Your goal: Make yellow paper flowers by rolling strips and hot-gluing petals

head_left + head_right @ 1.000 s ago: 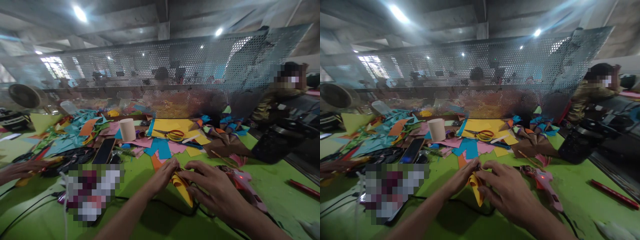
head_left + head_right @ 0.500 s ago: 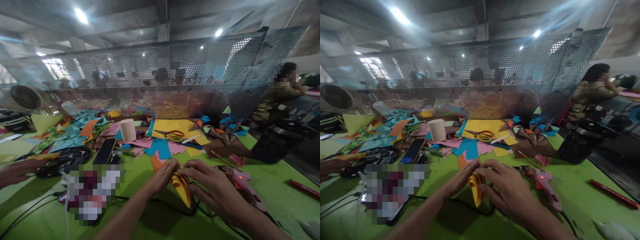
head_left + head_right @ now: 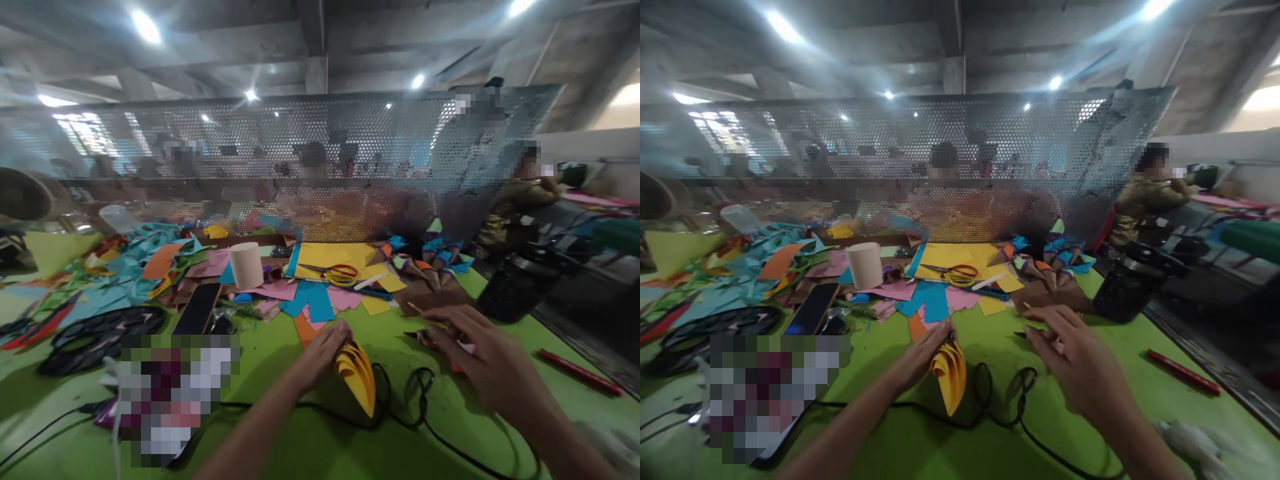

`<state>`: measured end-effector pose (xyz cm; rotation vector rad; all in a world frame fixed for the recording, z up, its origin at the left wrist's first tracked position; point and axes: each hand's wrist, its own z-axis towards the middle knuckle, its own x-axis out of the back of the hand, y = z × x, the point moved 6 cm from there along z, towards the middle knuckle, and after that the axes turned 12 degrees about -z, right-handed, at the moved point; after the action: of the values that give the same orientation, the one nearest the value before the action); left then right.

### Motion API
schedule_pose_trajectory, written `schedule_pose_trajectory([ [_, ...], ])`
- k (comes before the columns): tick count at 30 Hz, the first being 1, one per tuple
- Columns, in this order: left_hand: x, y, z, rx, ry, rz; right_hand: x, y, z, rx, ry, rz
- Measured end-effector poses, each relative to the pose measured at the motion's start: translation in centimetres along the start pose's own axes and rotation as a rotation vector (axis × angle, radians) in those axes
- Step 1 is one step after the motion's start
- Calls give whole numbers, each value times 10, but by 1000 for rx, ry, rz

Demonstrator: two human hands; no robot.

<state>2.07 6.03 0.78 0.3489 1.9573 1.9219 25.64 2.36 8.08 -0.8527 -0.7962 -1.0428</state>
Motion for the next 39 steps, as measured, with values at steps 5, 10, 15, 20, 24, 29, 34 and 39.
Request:
schedule_pose_trajectory([
  [5,-1,0,0,18,20,-95,-5,77,-40,-424,-187,-257],
  [10,-3,1,0,9,0,-158,-23,83,-58,-531,-416,-117],
  [15,-2,2,1,-2,14,-192,-32,84,-50,-543,-386,-6],
  [20,0,7,1,-10,33,-222,-31,80,-50,-641,-314,331],
  [24,1,9,1,-21,35,-208,-9,66,-49,-669,21,621],
  [29,2,5,4,-28,27,-226,-11,34,-42,-588,-42,1009],
  [34,3,5,5,-55,8,-213,-14,-2,-38,-511,-165,1081],
  [39,4,3,7,-81,4,-146,-7,-32,-40,-438,-211,952],
])
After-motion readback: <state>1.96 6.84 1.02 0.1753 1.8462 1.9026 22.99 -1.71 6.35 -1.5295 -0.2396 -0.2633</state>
